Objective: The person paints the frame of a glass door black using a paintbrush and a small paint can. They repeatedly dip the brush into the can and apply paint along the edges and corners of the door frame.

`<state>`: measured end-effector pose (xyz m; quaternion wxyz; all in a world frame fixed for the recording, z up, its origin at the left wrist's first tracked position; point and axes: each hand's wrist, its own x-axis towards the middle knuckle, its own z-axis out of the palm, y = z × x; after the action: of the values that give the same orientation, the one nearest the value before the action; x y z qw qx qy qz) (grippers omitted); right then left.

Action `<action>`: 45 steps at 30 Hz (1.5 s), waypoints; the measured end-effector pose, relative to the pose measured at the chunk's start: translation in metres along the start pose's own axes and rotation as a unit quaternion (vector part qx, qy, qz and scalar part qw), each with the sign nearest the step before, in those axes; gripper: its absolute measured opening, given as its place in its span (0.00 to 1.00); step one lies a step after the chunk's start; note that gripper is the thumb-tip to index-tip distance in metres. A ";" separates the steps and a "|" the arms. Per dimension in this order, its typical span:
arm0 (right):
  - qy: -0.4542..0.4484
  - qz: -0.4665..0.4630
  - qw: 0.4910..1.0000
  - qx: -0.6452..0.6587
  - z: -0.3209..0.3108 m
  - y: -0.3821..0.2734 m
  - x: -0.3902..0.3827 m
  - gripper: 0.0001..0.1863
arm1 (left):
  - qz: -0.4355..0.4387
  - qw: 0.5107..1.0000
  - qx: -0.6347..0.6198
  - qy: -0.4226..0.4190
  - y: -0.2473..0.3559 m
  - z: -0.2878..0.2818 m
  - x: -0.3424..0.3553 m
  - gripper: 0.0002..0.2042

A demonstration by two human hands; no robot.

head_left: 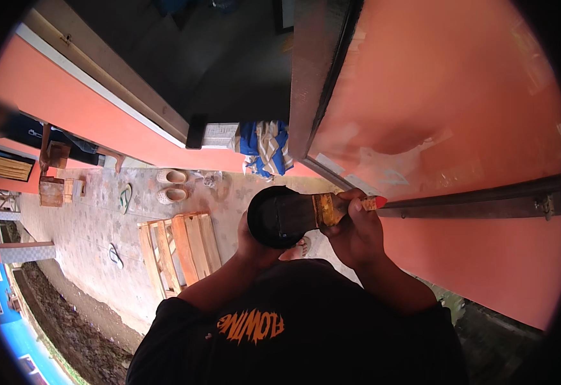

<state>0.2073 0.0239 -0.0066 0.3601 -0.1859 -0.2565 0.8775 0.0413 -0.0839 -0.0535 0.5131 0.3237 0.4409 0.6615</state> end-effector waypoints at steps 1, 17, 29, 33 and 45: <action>-0.020 0.000 1.000 -0.004 -0.002 0.001 0.001 0.11 | -0.014 0.994 -0.109 -0.010 -0.006 -0.003 0.000 0.28; -0.086 0.015 0.995 0.052 0.001 0.000 0.014 0.10 | -0.056 0.975 -0.208 0.052 -0.025 -0.017 -0.016 0.27; 0.023 -0.025 0.995 0.097 -0.003 0.002 -0.006 0.09 | -0.049 0.896 0.441 0.025 0.009 -0.026 -0.015 0.34; 0.030 -0.049 0.992 0.108 -0.014 0.006 -0.015 0.10 | 0.086 0.842 0.532 -0.009 0.013 -0.031 -0.006 0.42; 0.033 -0.178 0.983 -0.002 -0.008 -0.021 -0.041 0.09 | -0.041 0.922 0.373 -0.100 -0.029 -0.014 0.015 0.44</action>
<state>0.2497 0.0096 0.0051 0.5188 -0.1668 -0.2754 0.7919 0.0364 -0.0708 -0.0858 0.4233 0.5374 0.6153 0.3917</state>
